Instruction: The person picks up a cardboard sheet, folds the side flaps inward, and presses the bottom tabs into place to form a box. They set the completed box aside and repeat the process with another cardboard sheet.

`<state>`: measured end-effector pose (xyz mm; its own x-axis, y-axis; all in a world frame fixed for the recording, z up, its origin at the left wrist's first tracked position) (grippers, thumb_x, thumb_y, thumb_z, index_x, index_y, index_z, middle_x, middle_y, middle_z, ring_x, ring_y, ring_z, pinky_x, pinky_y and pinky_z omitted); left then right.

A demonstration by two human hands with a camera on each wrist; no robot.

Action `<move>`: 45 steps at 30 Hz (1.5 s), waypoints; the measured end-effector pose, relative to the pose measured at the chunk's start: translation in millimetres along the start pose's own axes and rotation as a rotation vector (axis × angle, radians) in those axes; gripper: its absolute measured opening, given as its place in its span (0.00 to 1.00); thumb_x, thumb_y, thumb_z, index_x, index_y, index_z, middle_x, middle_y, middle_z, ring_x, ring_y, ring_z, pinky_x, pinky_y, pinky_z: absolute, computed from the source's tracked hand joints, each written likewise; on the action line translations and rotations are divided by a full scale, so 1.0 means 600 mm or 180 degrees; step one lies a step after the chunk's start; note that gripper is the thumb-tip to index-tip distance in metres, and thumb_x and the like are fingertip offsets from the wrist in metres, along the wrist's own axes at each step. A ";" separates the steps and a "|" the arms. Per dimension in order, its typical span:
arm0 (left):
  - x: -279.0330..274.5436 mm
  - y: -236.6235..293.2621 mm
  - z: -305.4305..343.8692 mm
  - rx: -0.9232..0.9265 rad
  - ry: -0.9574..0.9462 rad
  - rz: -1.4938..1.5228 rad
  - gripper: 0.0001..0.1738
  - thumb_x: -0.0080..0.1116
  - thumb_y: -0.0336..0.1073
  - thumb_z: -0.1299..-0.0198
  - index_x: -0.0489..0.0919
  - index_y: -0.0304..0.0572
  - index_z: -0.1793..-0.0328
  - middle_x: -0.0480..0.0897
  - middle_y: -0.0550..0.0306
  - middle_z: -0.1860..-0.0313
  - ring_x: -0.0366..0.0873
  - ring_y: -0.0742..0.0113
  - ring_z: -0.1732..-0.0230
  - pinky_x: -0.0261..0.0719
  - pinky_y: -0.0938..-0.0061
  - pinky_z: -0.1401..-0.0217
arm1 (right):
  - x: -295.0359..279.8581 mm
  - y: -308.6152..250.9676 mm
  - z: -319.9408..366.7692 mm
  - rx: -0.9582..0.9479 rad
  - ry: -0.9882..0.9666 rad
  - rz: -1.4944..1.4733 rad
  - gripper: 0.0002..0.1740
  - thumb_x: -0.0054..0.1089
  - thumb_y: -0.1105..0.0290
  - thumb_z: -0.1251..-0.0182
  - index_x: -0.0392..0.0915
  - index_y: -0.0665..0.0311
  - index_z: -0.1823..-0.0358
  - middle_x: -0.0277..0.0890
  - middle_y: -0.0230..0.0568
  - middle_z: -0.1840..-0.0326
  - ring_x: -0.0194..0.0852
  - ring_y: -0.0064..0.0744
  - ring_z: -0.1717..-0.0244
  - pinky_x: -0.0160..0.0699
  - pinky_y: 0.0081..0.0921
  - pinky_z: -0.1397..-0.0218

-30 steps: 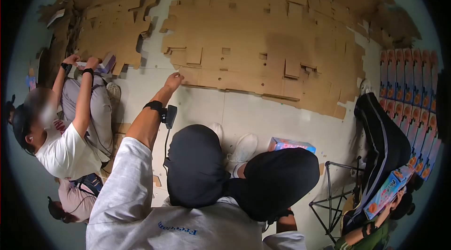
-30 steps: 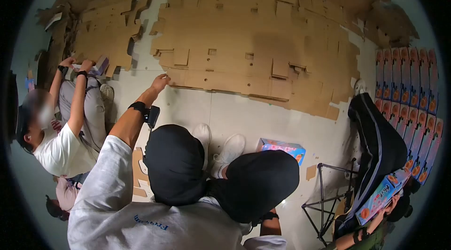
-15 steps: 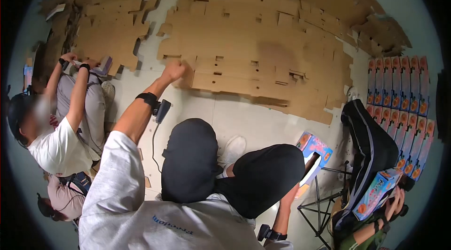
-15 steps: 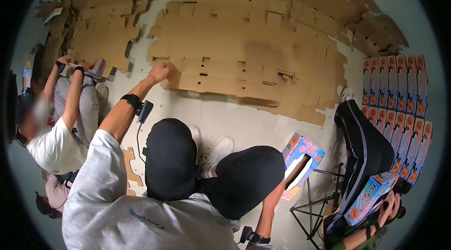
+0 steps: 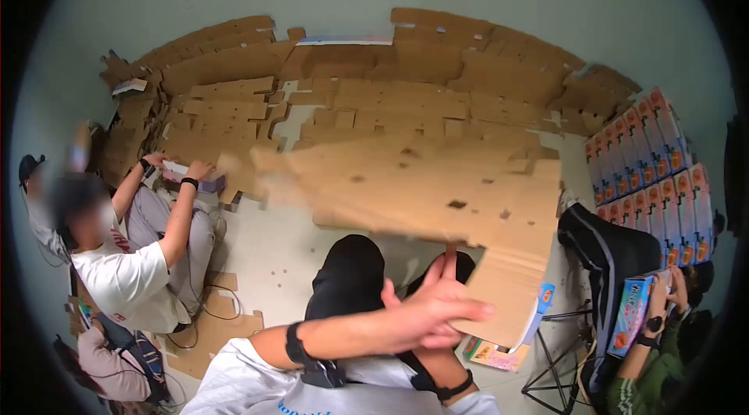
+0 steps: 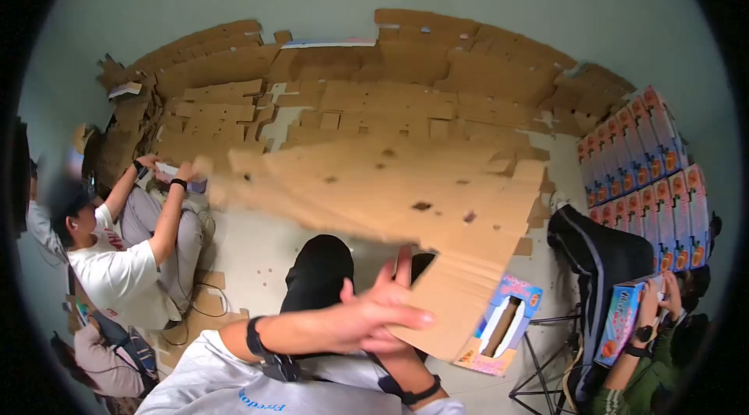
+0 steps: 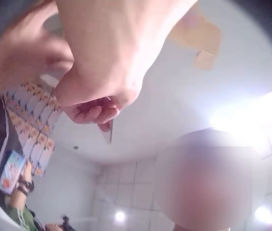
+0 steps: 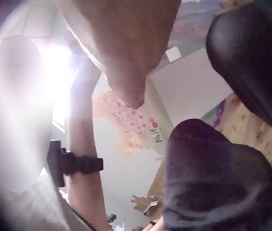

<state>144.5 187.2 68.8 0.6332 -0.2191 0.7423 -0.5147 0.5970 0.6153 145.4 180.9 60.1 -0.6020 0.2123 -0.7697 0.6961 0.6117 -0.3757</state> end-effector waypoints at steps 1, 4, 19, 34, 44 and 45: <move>0.029 -0.007 -0.007 0.0116 0.0065 -0.0141 0.24 0.62 0.49 0.21 0.73 0.46 0.70 0.62 0.72 0.84 0.59 0.81 0.88 0.55 0.79 0.85 | -0.011 -0.013 -0.007 -0.0013 0.0151 0.0215 0.44 0.74 0.53 0.36 0.68 0.65 0.23 0.73 0.61 0.28 0.75 0.61 0.30 0.79 0.52 0.29; 0.108 -0.012 -0.018 0.0375 -0.0034 -0.0097 0.29 0.59 0.56 0.19 0.73 0.44 0.71 0.67 0.68 0.86 0.67 0.75 0.88 0.65 0.76 0.83 | -0.060 -0.040 -0.023 -0.0038 0.0610 0.0699 0.54 0.71 0.39 0.27 0.58 0.65 0.14 0.66 0.68 0.18 0.69 0.69 0.21 0.73 0.62 0.23; -0.124 -0.050 0.132 0.0825 0.1398 -0.1871 0.11 0.59 0.34 0.21 0.87 0.32 0.46 0.91 0.55 0.57 0.91 0.67 0.57 0.86 0.73 0.56 | -0.110 0.149 0.035 0.1551 -0.0229 -0.1385 0.14 0.80 0.71 0.32 0.84 0.73 0.58 0.90 0.56 0.66 0.95 0.45 0.64 0.87 0.33 0.59; -0.232 -0.085 0.246 0.1750 0.1397 -0.3445 0.42 0.83 0.41 0.44 0.79 0.47 0.22 0.85 0.57 0.27 0.79 0.58 0.24 0.61 0.54 0.13 | -0.096 0.149 0.270 0.1059 -0.0141 -0.0876 0.15 0.70 0.75 0.30 0.86 0.70 0.44 0.88 0.53 0.42 0.86 0.58 0.36 0.82 0.48 0.29; -0.246 -0.069 0.236 0.1827 0.1030 -0.3485 0.44 0.82 0.50 0.48 0.81 0.46 0.24 0.83 0.53 0.24 0.78 0.54 0.22 0.59 0.56 0.15 | -0.218 0.340 0.329 0.1668 -0.0553 0.0502 0.33 0.59 0.88 0.34 0.81 0.56 0.28 0.76 0.51 0.27 0.84 0.56 0.35 0.86 0.47 0.36; -0.250 -0.071 0.236 0.1851 0.1002 -0.3404 0.43 0.82 0.49 0.48 0.82 0.45 0.24 0.83 0.53 0.25 0.78 0.54 0.22 0.59 0.55 0.15 | -0.207 0.339 0.330 0.1719 -0.0857 0.0404 0.36 0.59 0.88 0.35 0.80 0.54 0.25 0.76 0.50 0.26 0.84 0.56 0.36 0.87 0.47 0.38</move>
Point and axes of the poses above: each hand's wrist, its own z-axis away from the middle knuckle, its own x-axis out of the palm, y = z × x, the point moved 10 cm from there along -z, towards the middle knuckle
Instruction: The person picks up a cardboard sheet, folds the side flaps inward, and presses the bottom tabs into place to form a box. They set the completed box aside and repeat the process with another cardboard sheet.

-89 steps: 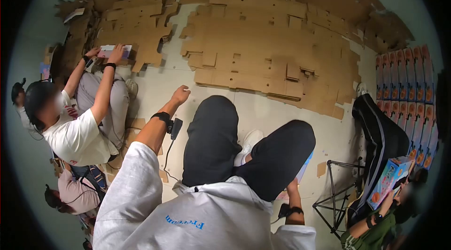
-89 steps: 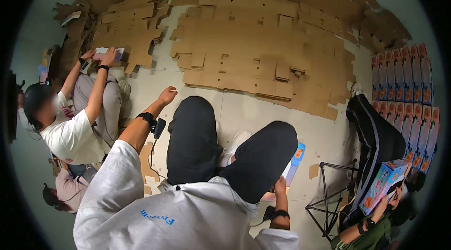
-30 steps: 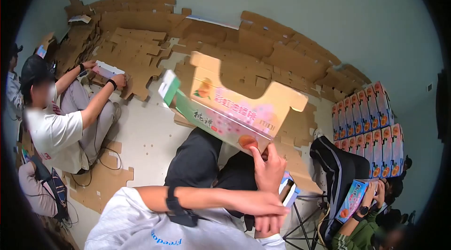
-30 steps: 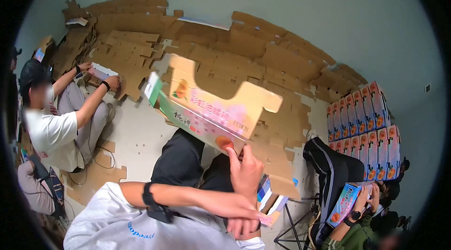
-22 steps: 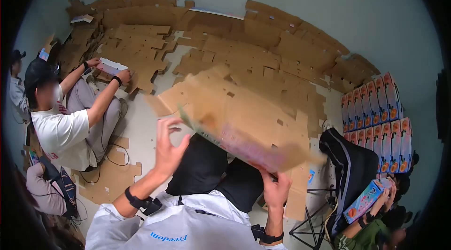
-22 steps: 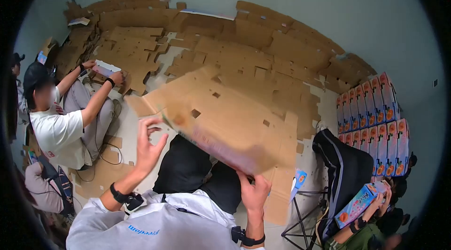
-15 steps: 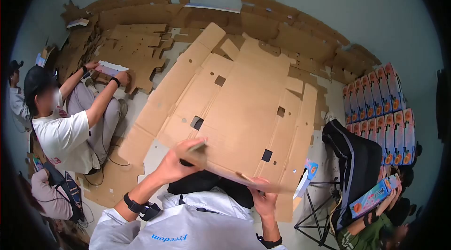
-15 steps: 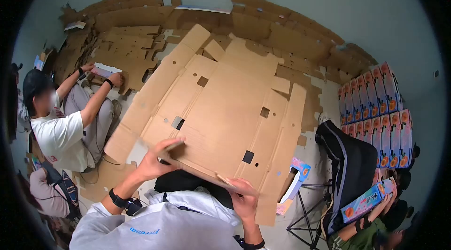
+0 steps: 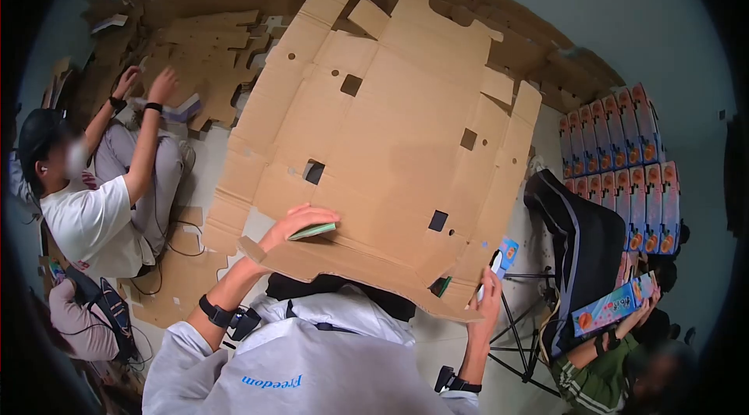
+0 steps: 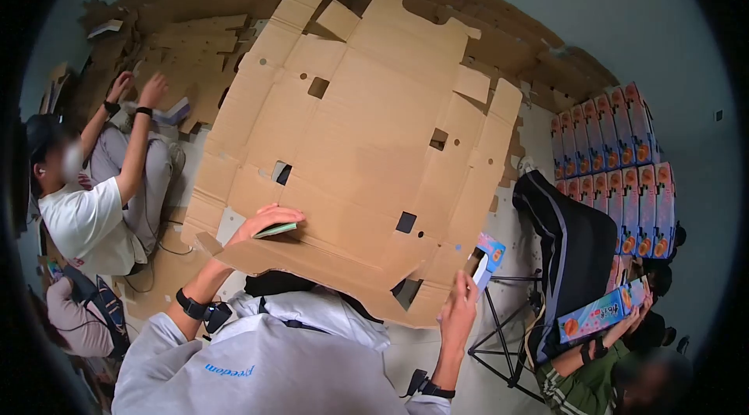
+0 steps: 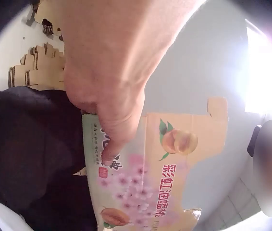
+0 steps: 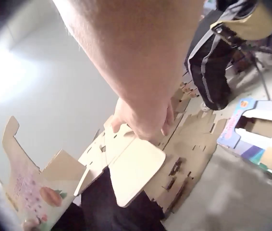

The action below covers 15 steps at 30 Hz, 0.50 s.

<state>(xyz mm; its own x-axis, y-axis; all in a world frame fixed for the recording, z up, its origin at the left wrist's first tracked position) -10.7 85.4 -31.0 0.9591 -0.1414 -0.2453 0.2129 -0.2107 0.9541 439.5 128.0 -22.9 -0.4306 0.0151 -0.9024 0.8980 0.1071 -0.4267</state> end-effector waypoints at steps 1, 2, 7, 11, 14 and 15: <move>-0.003 -0.006 0.000 0.0019 0.0012 0.0077 0.42 0.81 0.49 0.47 0.82 0.45 0.25 0.84 0.53 0.25 0.78 0.54 0.22 0.59 0.55 0.14 | 0.014 -0.005 0.004 -0.0488 -0.0222 0.0199 0.42 0.64 0.87 0.38 0.76 0.51 0.21 0.76 0.48 0.26 0.84 0.53 0.35 0.89 0.45 0.38; -0.007 -0.008 0.000 0.0044 0.0026 0.0142 0.42 0.80 0.48 0.46 0.82 0.45 0.25 0.84 0.53 0.25 0.78 0.54 0.23 0.58 0.55 0.14 | 0.010 0.000 0.005 -0.0471 -0.0312 0.0121 0.42 0.66 0.85 0.39 0.76 0.52 0.21 0.76 0.48 0.26 0.84 0.53 0.35 0.88 0.45 0.38; 0.000 -0.016 0.003 -0.0149 -0.0167 -0.0060 0.33 0.73 0.52 0.39 0.85 0.52 0.28 0.86 0.59 0.27 0.76 0.57 0.20 0.55 0.49 0.13 | -0.016 0.027 -0.016 -0.0753 -0.0437 -0.0176 0.41 0.75 0.77 0.41 0.78 0.54 0.22 0.81 0.49 0.34 0.85 0.51 0.36 0.85 0.41 0.33; 0.040 -0.072 0.010 -0.0262 -0.0493 -0.0407 0.28 0.66 0.56 0.35 0.87 0.61 0.30 0.87 0.66 0.28 0.73 0.59 0.16 0.51 0.44 0.12 | -0.050 -0.027 -0.051 -0.0129 0.0497 -0.1486 0.28 0.71 0.75 0.35 0.84 0.62 0.31 0.84 0.49 0.39 0.87 0.44 0.47 0.84 0.35 0.40; 0.044 -0.087 0.010 -0.0306 -0.0482 -0.0549 0.25 0.64 0.55 0.34 0.89 0.65 0.32 0.88 0.69 0.29 0.72 0.58 0.15 0.48 0.44 0.11 | -0.078 -0.076 -0.066 -0.0315 0.0662 -0.1453 0.18 0.66 0.77 0.35 0.89 0.67 0.44 0.88 0.49 0.53 0.87 0.40 0.64 0.82 0.32 0.58; 0.047 -0.084 0.010 -0.0295 -0.0462 -0.0563 0.24 0.64 0.55 0.34 0.89 0.66 0.33 0.88 0.70 0.29 0.71 0.57 0.15 0.48 0.44 0.11 | -0.092 -0.124 -0.075 -0.0726 0.0473 -0.1075 0.16 0.66 0.77 0.36 0.90 0.67 0.46 0.88 0.49 0.56 0.87 0.39 0.65 0.80 0.31 0.62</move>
Point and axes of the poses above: each hand's wrist, its own z-axis away from the middle knuckle, its own x-axis out of the palm, y = z × x, the point moved 10 cm from there along -z, towards the middle knuckle
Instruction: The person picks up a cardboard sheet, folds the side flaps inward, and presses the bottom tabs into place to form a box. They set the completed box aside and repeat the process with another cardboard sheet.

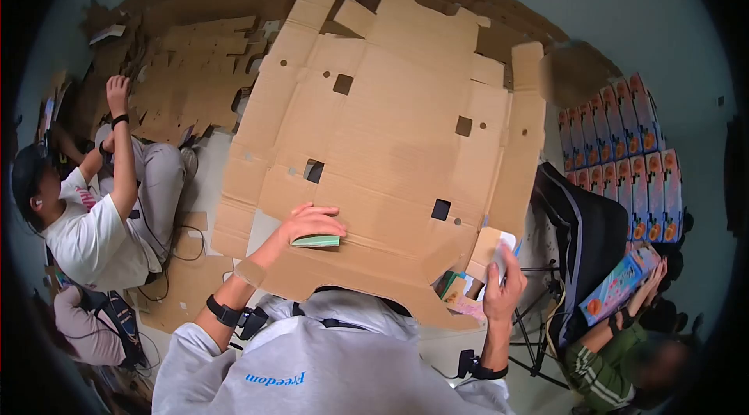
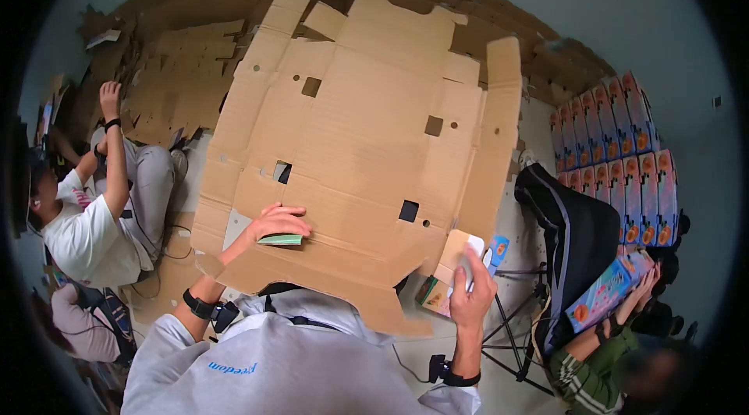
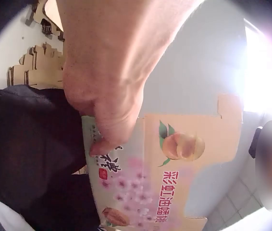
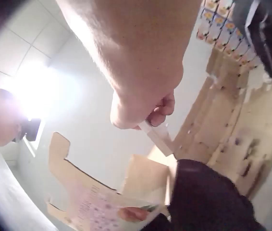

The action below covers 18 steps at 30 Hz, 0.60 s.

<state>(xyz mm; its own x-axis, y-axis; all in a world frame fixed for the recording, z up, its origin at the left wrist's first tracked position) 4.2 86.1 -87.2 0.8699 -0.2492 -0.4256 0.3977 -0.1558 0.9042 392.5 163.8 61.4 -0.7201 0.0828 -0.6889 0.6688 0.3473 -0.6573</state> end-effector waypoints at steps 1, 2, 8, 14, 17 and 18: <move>-0.001 0.007 0.000 0.0046 0.0067 -0.0035 0.22 0.63 0.53 0.32 0.90 0.66 0.35 0.89 0.70 0.31 0.72 0.59 0.16 0.47 0.46 0.11 | 0.006 -0.041 -0.014 -0.0374 -0.0300 0.0337 0.15 0.65 0.78 0.37 0.91 0.67 0.49 0.88 0.49 0.60 0.87 0.39 0.67 0.79 0.31 0.65; -0.003 0.016 0.000 0.0093 0.0137 -0.0059 0.19 0.63 0.52 0.31 0.91 0.65 0.38 0.90 0.71 0.33 0.72 0.60 0.16 0.47 0.48 0.10 | 0.007 -0.067 -0.022 -0.0592 -0.0441 0.0415 0.12 0.65 0.82 0.42 0.91 0.64 0.58 0.82 0.43 0.74 0.83 0.36 0.75 0.75 0.29 0.72; -0.022 0.064 0.003 0.0124 0.0059 0.0215 0.25 0.66 0.53 0.34 0.89 0.55 0.35 0.88 0.65 0.30 0.71 0.53 0.16 0.44 0.46 0.09 | 0.086 -0.200 -0.044 -0.1151 -0.1504 -0.0064 0.04 0.70 0.74 0.39 0.89 0.62 0.63 0.76 0.35 0.85 0.76 0.41 0.85 0.72 0.31 0.78; -0.020 0.071 0.004 -0.0014 0.0360 0.0375 0.26 0.66 0.50 0.35 0.88 0.52 0.33 0.87 0.61 0.28 0.74 0.52 0.19 0.48 0.50 0.10 | 0.219 -0.233 -0.052 -0.1183 -0.2735 0.0232 0.08 0.71 0.72 0.33 0.91 0.60 0.53 0.87 0.38 0.71 0.89 0.40 0.68 0.84 0.32 0.63; -0.036 0.102 0.011 -0.0024 0.0687 0.0496 0.24 0.64 0.41 0.34 0.87 0.49 0.33 0.86 0.56 0.28 0.75 0.50 0.20 0.53 0.50 0.11 | 0.236 -0.213 -0.059 -0.1405 -0.2700 0.0534 0.20 0.75 0.70 0.36 0.88 0.60 0.42 0.82 0.52 0.38 0.80 0.52 0.33 0.83 0.39 0.38; -0.045 0.112 0.015 -0.0007 0.0776 0.0546 0.23 0.64 0.37 0.34 0.87 0.49 0.32 0.86 0.55 0.28 0.75 0.49 0.20 0.55 0.50 0.12 | 0.221 -0.222 -0.068 -0.1631 -0.2234 0.0624 0.24 0.76 0.69 0.38 0.86 0.60 0.39 0.77 0.54 0.32 0.74 0.57 0.27 0.80 0.41 0.33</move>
Point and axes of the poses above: each hand's wrist, its own z-axis away from the middle knuckle, its own x-axis out of the palm, y = z × x, the point moved 10 cm from there along -z, towards the middle knuckle
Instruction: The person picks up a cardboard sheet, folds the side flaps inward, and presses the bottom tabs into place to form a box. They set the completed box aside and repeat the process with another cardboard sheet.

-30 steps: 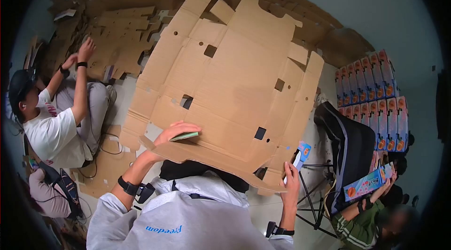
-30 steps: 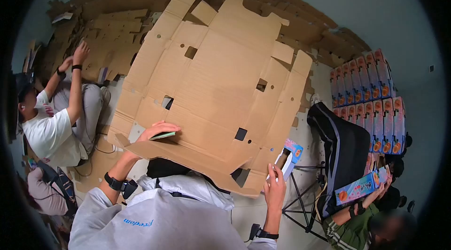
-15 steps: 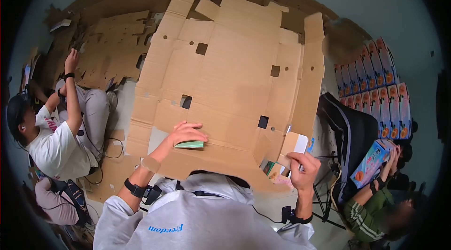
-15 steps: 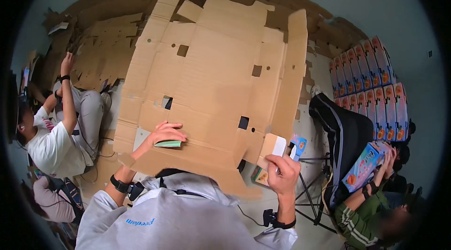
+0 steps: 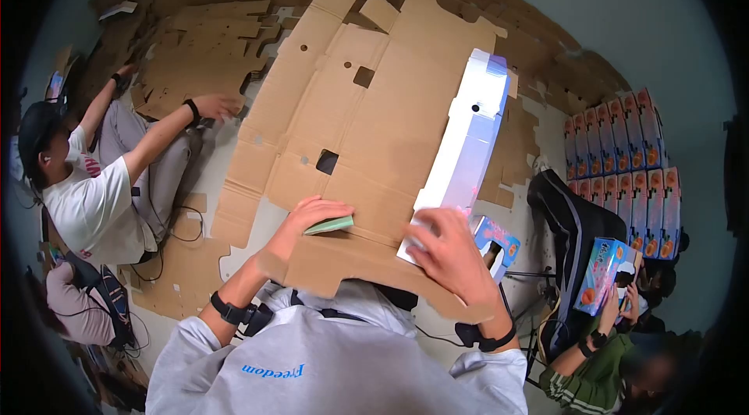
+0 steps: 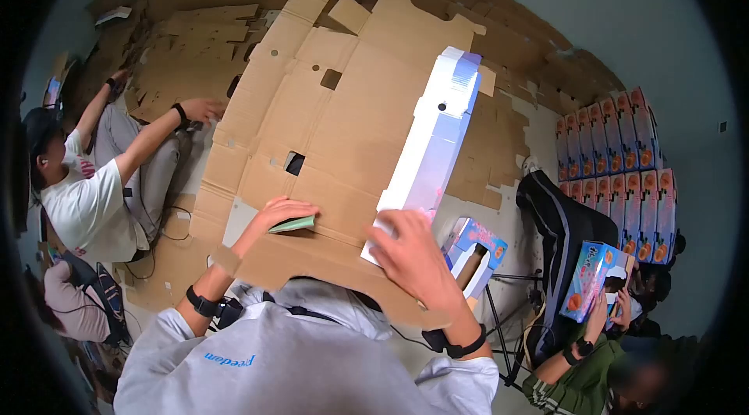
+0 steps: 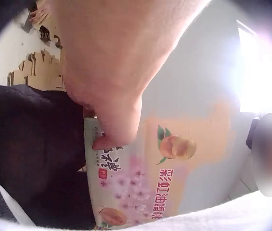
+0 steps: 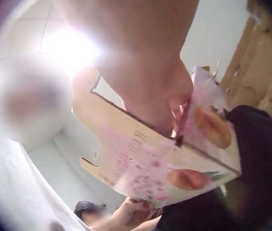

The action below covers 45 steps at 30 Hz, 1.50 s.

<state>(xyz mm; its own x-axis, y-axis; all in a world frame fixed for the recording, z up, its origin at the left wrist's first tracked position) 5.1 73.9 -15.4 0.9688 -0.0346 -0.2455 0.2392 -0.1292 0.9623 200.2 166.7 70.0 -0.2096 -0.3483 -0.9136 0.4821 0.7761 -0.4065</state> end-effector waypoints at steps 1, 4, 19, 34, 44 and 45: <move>-0.013 -0.008 0.013 -0.0013 0.0170 -0.0289 0.24 0.64 0.34 0.35 0.87 0.47 0.32 0.86 0.54 0.28 0.75 0.48 0.20 0.57 0.50 0.12 | -0.016 -0.007 0.007 -0.0082 0.0426 0.0252 0.27 0.77 0.69 0.39 0.85 0.60 0.36 0.72 0.57 0.25 0.68 0.62 0.22 0.77 0.43 0.29; -0.088 -0.020 0.070 -0.0003 0.0782 -0.1631 0.25 0.64 0.26 0.37 0.87 0.43 0.32 0.86 0.51 0.30 0.75 0.44 0.21 0.64 0.50 0.15 | -0.031 0.051 0.046 0.1146 0.1378 -0.0567 0.51 0.83 0.72 0.45 0.65 0.63 0.19 0.65 0.61 0.20 0.59 0.63 0.17 0.67 0.47 0.18; -0.214 0.047 0.098 -0.1308 0.1207 -0.0482 0.41 0.73 0.29 0.35 0.73 0.44 0.14 0.81 0.53 0.28 0.87 0.63 0.42 0.88 0.70 0.42 | 0.092 0.144 0.104 0.2061 0.1638 -0.2964 0.59 0.75 0.84 0.39 0.47 0.66 0.10 0.67 0.51 0.21 0.70 0.42 0.22 0.70 0.38 0.19; 0.075 0.153 -0.049 0.0757 -0.1352 -0.2438 0.11 0.63 0.43 0.29 0.82 0.44 0.53 0.78 0.54 0.60 0.86 0.55 0.58 0.85 0.59 0.63 | 0.083 0.143 0.098 0.1896 0.1463 -0.3143 0.61 0.75 0.84 0.40 0.46 0.65 0.09 0.69 0.50 0.21 0.71 0.42 0.24 0.73 0.38 0.21; -0.006 0.172 0.007 0.0550 -0.1483 -0.2276 0.28 0.73 0.35 0.45 0.86 0.44 0.35 0.75 0.63 0.18 0.71 0.53 0.19 0.75 0.55 0.20 | 0.092 0.142 0.119 0.1998 0.2071 -0.3711 0.59 0.78 0.78 0.40 0.50 0.66 0.10 0.68 0.48 0.21 0.70 0.41 0.22 0.68 0.38 0.18; -0.008 0.165 0.008 0.0327 -0.1503 -0.2092 0.28 0.74 0.36 0.46 0.87 0.43 0.37 0.74 0.64 0.17 0.71 0.52 0.19 0.74 0.53 0.18 | 0.101 0.150 0.121 0.1983 0.1986 -0.3821 0.58 0.78 0.78 0.40 0.51 0.66 0.10 0.69 0.48 0.21 0.70 0.40 0.23 0.68 0.38 0.18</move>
<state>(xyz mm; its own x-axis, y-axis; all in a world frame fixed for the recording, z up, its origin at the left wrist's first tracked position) 23.8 56.7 80.7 0.4977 -0.3311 -0.8016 0.7198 -0.3581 0.5948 292.6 177.3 -21.8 -0.9790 -0.2006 0.0361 0.0056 -0.2038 -0.9790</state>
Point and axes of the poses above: each hand's wrist, its own z-axis away from the middle knuckle, its own x-axis out of the palm, y = z × x, the point moved 10 cm from there along -z, towards the middle knuckle
